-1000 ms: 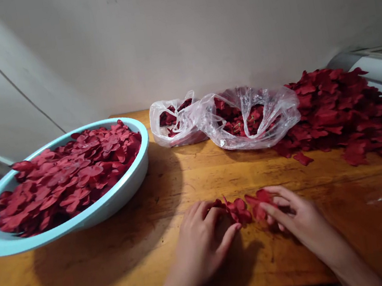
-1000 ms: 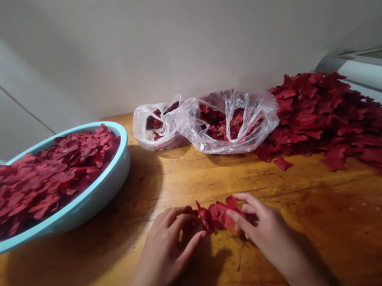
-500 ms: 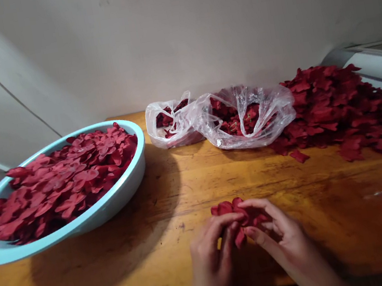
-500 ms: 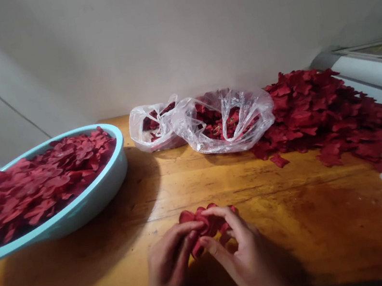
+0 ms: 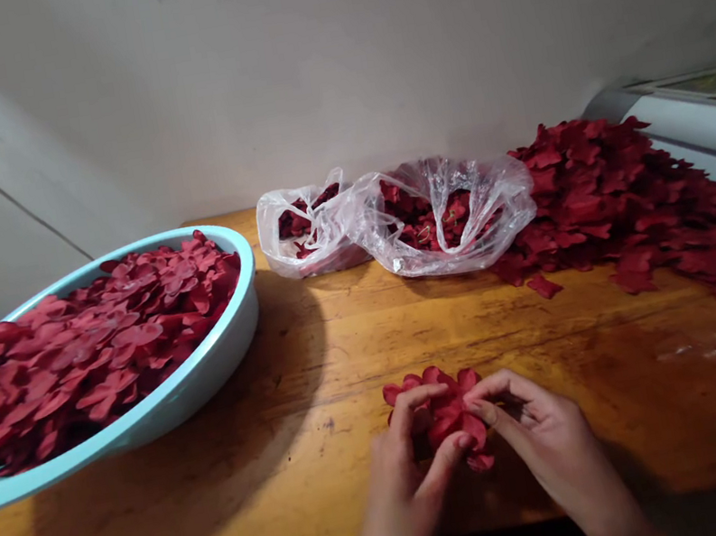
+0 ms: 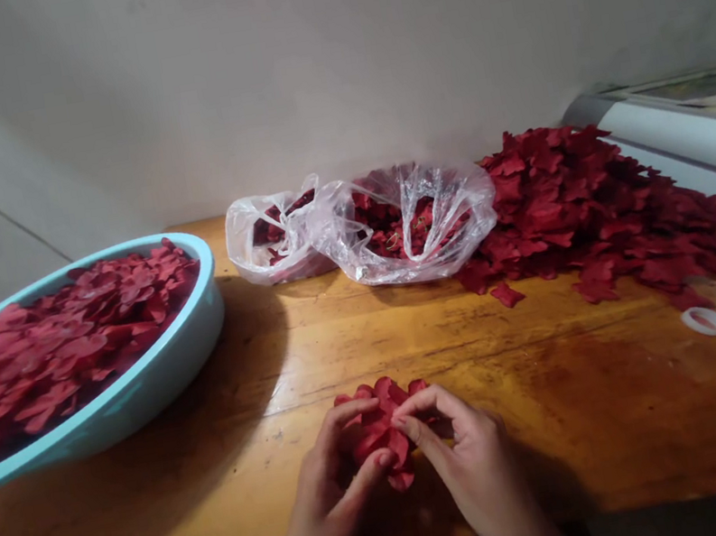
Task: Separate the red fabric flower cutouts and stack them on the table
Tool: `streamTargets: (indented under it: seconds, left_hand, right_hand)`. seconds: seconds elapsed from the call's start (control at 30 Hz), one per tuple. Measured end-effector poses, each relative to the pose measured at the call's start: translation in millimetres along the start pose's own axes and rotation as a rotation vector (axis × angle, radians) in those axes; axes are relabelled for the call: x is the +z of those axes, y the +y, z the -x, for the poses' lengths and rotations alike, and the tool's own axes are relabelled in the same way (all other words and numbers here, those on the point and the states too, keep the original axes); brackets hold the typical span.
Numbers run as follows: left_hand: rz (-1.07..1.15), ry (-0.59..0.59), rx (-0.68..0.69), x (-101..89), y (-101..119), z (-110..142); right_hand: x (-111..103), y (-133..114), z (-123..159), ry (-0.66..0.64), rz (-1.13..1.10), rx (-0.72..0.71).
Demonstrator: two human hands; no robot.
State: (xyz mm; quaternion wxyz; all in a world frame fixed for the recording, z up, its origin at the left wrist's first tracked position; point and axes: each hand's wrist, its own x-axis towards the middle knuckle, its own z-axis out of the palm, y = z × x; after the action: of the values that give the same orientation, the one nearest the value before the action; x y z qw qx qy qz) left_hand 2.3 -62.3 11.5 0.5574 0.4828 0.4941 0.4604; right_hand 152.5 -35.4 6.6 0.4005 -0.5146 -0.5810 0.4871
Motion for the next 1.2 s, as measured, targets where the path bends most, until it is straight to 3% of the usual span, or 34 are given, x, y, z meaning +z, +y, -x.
streamTargets:
  seconds: [0.2, 0.43, 0.57, 0.73, 0.83, 1.0, 1.2]
  left_hand:
    - [0.018, -0.014, 0.003, -1.6, -2.5, -3.1]
    - [-0.247, 0.146, 0.110, -4.1, -6.5, -2.5]
    - [-0.296, 0.219, 0.130, -8.7, -5.4, 0.0]
    - [-0.366, 0.257, 0.077, -12.4, -2.9, 1.8]
    - [-0.359, 0.258, 0.039, -12.6, -3.2, 2.1]
    - [-0.263, 0.242, -0.014, -12.5, -5.8, 1.1]
    - [-0.197, 0.206, 0.017, -15.2, -3.7, -0.9]
  right_hand:
    - [-3.4, 7.0, -2.1, 0.131, 0.256, -0.172]
    - [-9.8, 10.6, -14.7, 0.124, 0.296, -0.174]
    - [-19.1, 13.9, -20.6, 0.199, 0.388, -0.189]
    - [-25.0, 15.8, -23.8, 0.070, 0.726, -0.324]
    - [-20.6, 6.8, -19.2, -0.010, 0.599, -0.302]
    - [-5.2, -16.5, -9.3, -0.304, 0.271, -0.222]
    - [6.0, -14.4, -11.2, -0.281, 0.050, -0.114]
